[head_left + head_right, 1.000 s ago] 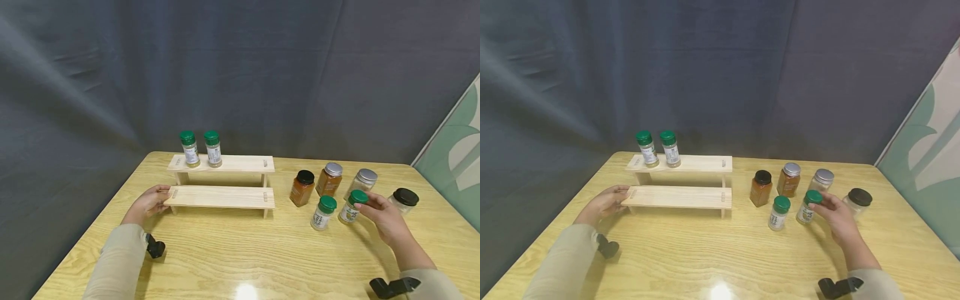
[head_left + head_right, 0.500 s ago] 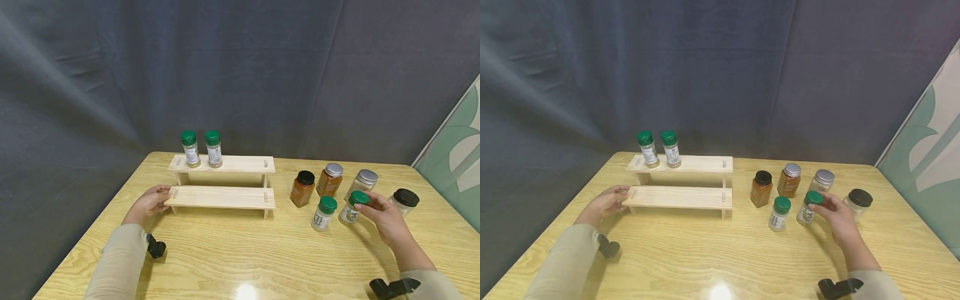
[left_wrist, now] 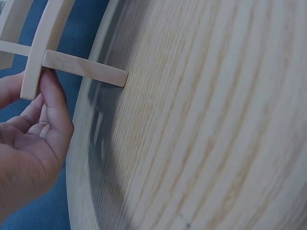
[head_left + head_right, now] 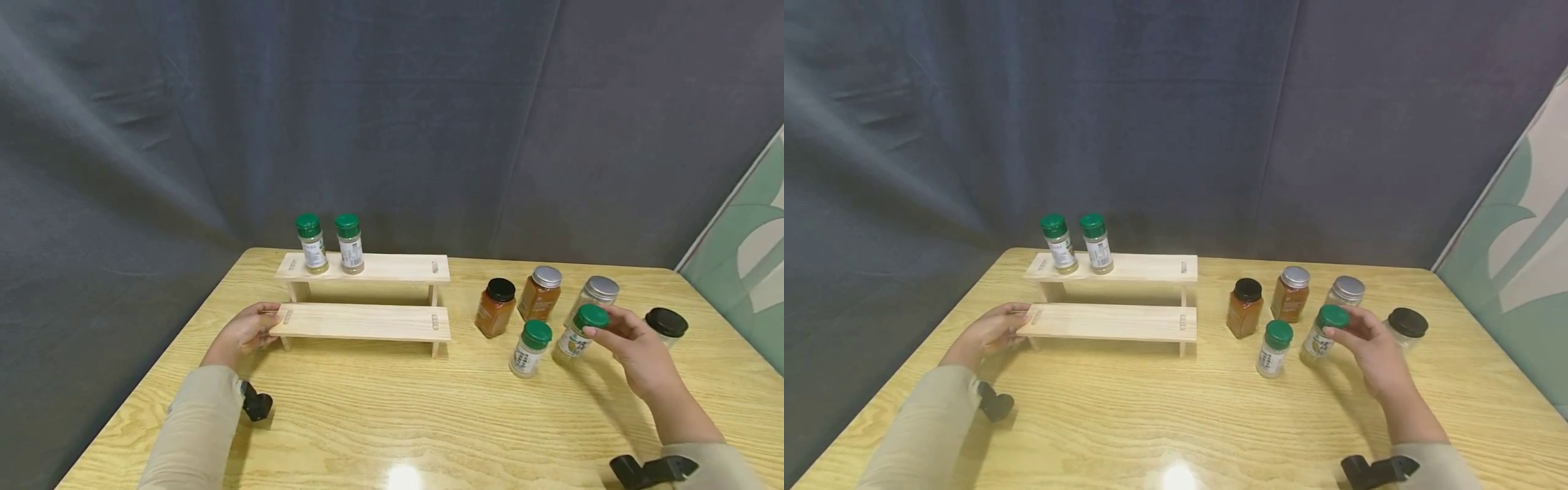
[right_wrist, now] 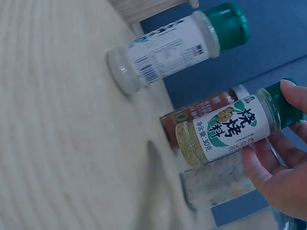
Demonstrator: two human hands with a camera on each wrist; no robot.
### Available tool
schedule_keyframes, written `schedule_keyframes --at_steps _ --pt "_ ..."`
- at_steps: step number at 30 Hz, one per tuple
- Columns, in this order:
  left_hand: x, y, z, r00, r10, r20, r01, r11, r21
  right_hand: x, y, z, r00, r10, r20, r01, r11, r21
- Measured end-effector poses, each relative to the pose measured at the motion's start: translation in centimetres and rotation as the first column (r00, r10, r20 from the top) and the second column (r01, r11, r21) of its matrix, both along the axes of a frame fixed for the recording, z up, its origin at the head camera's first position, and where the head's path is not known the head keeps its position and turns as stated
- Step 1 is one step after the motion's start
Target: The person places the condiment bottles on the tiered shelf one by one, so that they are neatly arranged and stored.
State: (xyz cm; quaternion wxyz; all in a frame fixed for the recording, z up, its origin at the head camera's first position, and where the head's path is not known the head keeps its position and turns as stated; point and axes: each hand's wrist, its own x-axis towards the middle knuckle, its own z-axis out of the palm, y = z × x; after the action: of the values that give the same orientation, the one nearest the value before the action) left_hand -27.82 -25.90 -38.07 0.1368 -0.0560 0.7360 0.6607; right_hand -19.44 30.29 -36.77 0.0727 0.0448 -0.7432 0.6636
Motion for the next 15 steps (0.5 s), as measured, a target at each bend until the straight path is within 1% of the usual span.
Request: schedule_keyframes --at_steps 4,8,10,12,13,15 --pt "0.0 0.0 0.0 1.000 -0.004 0.005 0.004 1.000 0.000 -0.7 0.7 0.4 0.999 -0.031 0.021 0.030 0.998 0.055" --pt "-0.1 0.0 0.0 1.000 -0.001 0.006 0.001 1.000 0.001 -2.0 1.3 0.0 0.999 -0.038 -0.022 0.039 0.998 0.058" --pt "-0.1 -0.1 0.0 1.000 -0.005 0.005 0.005 1.000 0.003 -2.3 1.3 0.3 0.999 -0.038 -0.024 0.040 0.994 0.104" --pt "-0.2 -0.1 -0.1 1.000 -0.005 0.007 0.005 1.000 0.008 -2.5 0.9 0.7 0.999 -0.047 -0.021 0.049 0.994 0.093" --pt "-0.2 -0.1 -0.1 1.000 -0.004 0.008 0.004 1.000 0.010 -2.5 0.7 1.1 0.999 -0.038 -0.014 0.039 0.993 0.107" --pt "-0.3 -0.2 -0.2 1.000 -0.002 0.010 0.002 1.000 0.012 -2.4 0.1 1.8 1.000 -0.031 -0.003 0.031 0.995 0.093"
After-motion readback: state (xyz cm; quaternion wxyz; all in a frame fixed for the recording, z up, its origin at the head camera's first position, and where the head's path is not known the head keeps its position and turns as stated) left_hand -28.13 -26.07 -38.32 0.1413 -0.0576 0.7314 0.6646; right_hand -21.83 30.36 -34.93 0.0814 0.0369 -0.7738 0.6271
